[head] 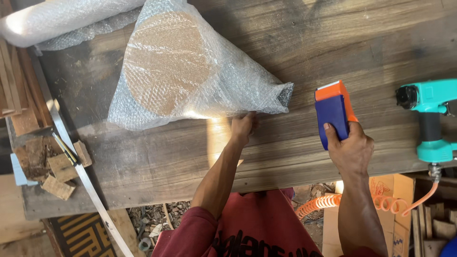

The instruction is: The person wraps a circular wooden object in bubble wrap by hand and secures the wrap with clear tape using a tape dispenser.

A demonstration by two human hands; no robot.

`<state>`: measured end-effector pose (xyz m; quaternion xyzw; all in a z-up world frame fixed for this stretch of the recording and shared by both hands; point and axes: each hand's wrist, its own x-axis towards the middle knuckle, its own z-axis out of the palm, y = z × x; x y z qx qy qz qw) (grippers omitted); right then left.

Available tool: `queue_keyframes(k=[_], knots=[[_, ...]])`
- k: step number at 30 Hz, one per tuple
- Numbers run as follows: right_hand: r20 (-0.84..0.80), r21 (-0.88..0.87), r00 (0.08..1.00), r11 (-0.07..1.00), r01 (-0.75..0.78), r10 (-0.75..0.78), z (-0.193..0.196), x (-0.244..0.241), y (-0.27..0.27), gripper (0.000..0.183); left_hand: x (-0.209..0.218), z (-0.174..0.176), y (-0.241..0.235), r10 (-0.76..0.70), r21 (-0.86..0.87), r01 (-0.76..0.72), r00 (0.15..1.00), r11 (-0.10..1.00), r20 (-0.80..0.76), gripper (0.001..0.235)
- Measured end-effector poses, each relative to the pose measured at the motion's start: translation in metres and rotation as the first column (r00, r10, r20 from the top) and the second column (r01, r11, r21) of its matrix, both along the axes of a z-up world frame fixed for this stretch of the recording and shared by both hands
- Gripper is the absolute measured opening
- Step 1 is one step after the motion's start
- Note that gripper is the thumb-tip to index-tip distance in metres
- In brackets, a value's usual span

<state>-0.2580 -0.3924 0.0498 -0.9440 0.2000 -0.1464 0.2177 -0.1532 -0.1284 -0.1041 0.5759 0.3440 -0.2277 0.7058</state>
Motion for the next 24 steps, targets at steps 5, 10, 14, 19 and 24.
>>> queue_keyframes(k=[5,10,14,19,24], knots=[[0.095,-0.364,0.984,0.926,-0.103,0.147,-0.061,0.032,-0.036,0.049,-0.004,0.027,-0.013,0.171,-0.142,-0.172,0.985,0.975,-0.019,0.02],[0.059,-0.537,0.968,0.825,-0.176,0.246,-0.087,0.075,-0.059,0.046,-0.014,0.036,-0.027,0.181,-0.142,-0.169,0.98,0.975,0.08,0.03],[0.024,-0.575,0.965,0.793,-0.202,0.263,-0.115,0.087,-0.082,0.043,-0.016,0.049,-0.021,-0.124,0.275,0.06,0.967,0.96,0.222,0.041],[0.046,-0.482,0.96,0.848,-0.22,0.275,-0.121,0.087,-0.089,0.051,-0.018,0.037,-0.021,-0.473,0.614,0.302,0.871,0.729,0.132,0.05],[0.088,-0.412,0.96,0.887,-0.208,0.265,-0.123,0.089,-0.093,0.054,-0.013,0.042,-0.025,-0.522,0.692,0.274,0.835,0.668,0.173,0.053]])
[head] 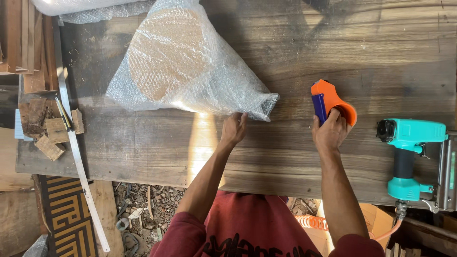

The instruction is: The person wraps a circular wooden object in bubble wrap by hand and secures the wrap with clear tape using a tape dispenser.

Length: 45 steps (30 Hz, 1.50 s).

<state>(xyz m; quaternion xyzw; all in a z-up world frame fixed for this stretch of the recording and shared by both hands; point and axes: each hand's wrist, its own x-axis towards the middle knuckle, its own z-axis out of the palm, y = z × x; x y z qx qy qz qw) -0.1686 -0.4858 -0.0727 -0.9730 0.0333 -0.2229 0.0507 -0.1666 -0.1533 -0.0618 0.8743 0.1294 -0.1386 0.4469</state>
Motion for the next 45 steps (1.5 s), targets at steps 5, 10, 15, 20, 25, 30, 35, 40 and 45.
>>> queue_keyframes(k=[5,10,15,20,25,30,35,40,45], knots=[[-0.007,0.082,1.0,0.997,-0.017,0.018,0.006,0.002,0.0,0.054,0.005,-0.002,0.001,-0.037,0.0,0.037,0.999,0.999,-0.013,0.053],[0.082,0.237,0.995,0.969,-0.066,0.048,0.064,-0.014,0.026,0.06,0.0,0.02,0.004,-0.018,0.025,0.018,1.0,1.0,0.011,0.047],[0.153,0.49,0.918,0.778,-0.393,0.367,0.142,-0.02,0.074,0.048,0.007,0.004,0.019,0.019,0.066,-0.042,0.947,0.997,0.322,0.028],[0.072,0.541,0.89,0.733,-0.413,0.449,0.177,-0.026,0.098,0.045,0.021,0.027,0.043,0.046,0.135,-0.132,0.862,0.982,0.505,0.019],[-0.001,0.592,0.833,0.671,-0.446,0.554,0.203,-0.023,0.139,0.043,0.026,0.021,0.083,0.074,0.147,-0.231,0.736,0.962,0.673,0.026],[-0.05,0.644,0.743,0.59,-0.487,0.667,0.223,-0.007,0.199,0.042,0.022,0.043,0.137,0.098,0.241,-0.345,0.73,0.907,0.676,0.033],[-0.112,0.713,0.678,0.534,-0.455,0.727,0.238,-0.007,0.254,0.042,0.043,0.024,0.207,0.112,0.285,-0.385,0.743,0.878,0.66,0.045],[-0.157,0.765,0.628,0.496,-0.411,0.762,0.249,0.005,0.311,0.043,0.064,0.038,0.273,0.099,0.366,-0.458,0.722,0.81,0.685,0.055],[-0.165,0.817,0.538,0.42,-0.395,0.826,0.256,0.02,0.38,0.044,0.097,0.03,0.344,0.241,0.3,-0.39,0.869,0.87,0.432,0.071]])
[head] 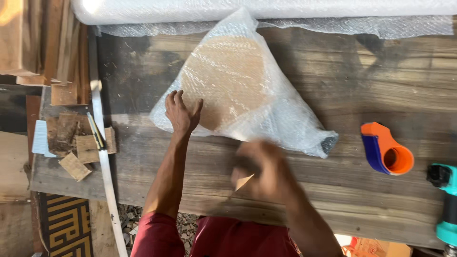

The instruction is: The person wraps a circular wooden object in bubble wrap by hand and secures the wrap with clear tape using a tape dispenser.

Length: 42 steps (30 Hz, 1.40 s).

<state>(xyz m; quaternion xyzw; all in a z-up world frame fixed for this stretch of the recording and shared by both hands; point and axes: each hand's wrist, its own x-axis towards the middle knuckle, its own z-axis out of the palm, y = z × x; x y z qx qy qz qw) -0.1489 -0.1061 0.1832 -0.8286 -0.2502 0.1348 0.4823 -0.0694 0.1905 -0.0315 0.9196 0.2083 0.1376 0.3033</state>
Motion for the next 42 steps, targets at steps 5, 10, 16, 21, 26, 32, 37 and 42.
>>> queue_keyframes(k=[5,10,16,21,26,32,37,42], knots=[[0.114,-0.645,0.958,0.713,0.273,-0.264,-0.122,0.05,0.022,0.118,0.035,0.008,0.044,-0.083,-0.095,0.063,0.971,0.994,-0.225,0.096],[0.297,-0.723,0.942,0.607,0.33,-0.159,-0.174,0.069,0.014,0.105,0.048,0.044,0.058,-0.261,-0.246,0.17,0.874,0.954,-0.411,0.124],[0.278,-0.735,0.956,0.619,0.277,-0.096,-0.173,0.09,-0.011,0.103,0.039,-0.003,0.054,-0.348,-0.368,0.187,0.828,0.911,-0.44,0.111],[0.191,-0.808,0.98,0.56,0.184,-0.047,-0.169,0.112,-0.022,0.109,0.014,-0.013,0.049,-0.364,-0.438,0.163,0.828,0.884,-0.426,0.09],[0.193,-0.844,0.981,0.508,0.173,-0.014,-0.169,0.141,-0.037,0.112,-0.02,0.016,0.007,-0.36,-0.415,0.183,0.842,0.891,-0.402,0.092],[0.254,-0.865,0.967,0.441,0.24,-0.029,-0.176,0.157,-0.053,0.096,-0.06,0.026,-0.056,-0.458,-0.427,0.262,0.76,0.866,-0.462,0.079],[0.337,-0.802,0.938,0.499,0.33,-0.079,-0.167,0.132,-0.052,0.082,-0.1,0.02,-0.116,-0.641,-0.556,0.373,0.634,0.743,-0.432,0.058],[0.327,-0.759,0.945,0.6,0.254,0.014,-0.15,0.076,-0.029,0.093,-0.106,-0.003,-0.091,-0.521,-0.431,0.308,0.634,0.848,-0.571,0.057]])
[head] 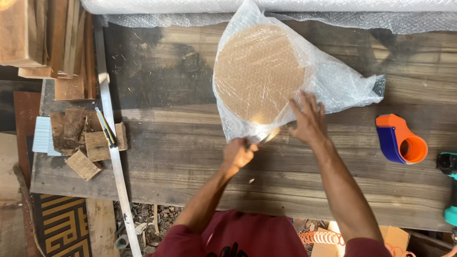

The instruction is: The person wraps a circular wooden object in bubble wrap by hand and secures the wrap with clear tape using a tape dispenser.

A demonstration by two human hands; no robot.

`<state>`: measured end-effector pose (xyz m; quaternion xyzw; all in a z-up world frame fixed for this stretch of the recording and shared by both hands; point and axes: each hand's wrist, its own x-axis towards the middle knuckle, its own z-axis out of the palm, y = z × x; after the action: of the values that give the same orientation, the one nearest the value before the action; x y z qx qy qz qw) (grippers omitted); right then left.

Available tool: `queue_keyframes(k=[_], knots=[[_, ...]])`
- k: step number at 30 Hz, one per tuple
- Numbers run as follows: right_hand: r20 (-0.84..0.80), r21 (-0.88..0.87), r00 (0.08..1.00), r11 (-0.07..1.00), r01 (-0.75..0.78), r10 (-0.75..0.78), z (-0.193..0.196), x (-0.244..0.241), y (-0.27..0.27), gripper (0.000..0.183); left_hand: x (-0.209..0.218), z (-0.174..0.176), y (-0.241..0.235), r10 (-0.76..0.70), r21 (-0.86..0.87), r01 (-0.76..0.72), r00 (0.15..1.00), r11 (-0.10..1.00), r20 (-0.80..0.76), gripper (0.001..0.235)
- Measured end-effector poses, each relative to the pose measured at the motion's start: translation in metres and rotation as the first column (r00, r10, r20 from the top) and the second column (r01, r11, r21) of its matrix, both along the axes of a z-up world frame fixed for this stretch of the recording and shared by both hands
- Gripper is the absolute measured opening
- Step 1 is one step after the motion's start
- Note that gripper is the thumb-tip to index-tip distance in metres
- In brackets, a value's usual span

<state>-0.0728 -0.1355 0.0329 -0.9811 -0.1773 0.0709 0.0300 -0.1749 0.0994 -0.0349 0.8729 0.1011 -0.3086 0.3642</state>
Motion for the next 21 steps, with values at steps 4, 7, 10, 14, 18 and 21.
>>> queue_keyframes(k=[4,7,10,14,18,21], knots=[[-0.016,0.074,0.999,0.996,-0.046,0.048,0.009,-0.03,0.04,0.101,0.009,-0.019,0.061,0.198,-0.003,-0.198,0.978,0.98,0.058,0.07],[0.015,0.134,0.998,0.989,-0.06,0.059,-0.019,-0.036,0.056,0.103,0.038,-0.052,0.095,0.457,-0.039,-0.462,0.856,0.886,0.243,0.071],[0.066,0.137,0.998,0.991,0.007,-0.016,-0.026,-0.039,0.076,0.102,0.082,-0.015,0.1,0.624,-0.28,-0.557,0.699,0.782,0.35,0.067],[0.026,0.2,0.988,0.969,0.145,-0.153,-0.022,-0.041,0.085,0.101,0.128,-0.019,0.092,0.596,-0.358,-0.486,0.725,0.798,0.344,0.079],[0.058,0.181,0.985,0.972,0.151,-0.164,-0.051,-0.034,0.065,0.08,0.136,-0.043,0.087,0.506,-0.25,-0.44,0.753,0.862,0.421,0.065],[0.146,0.24,0.984,0.968,0.069,-0.107,-0.065,-0.031,0.044,0.084,0.121,-0.041,0.073,0.458,-0.206,-0.41,0.757,0.889,0.466,0.067]])
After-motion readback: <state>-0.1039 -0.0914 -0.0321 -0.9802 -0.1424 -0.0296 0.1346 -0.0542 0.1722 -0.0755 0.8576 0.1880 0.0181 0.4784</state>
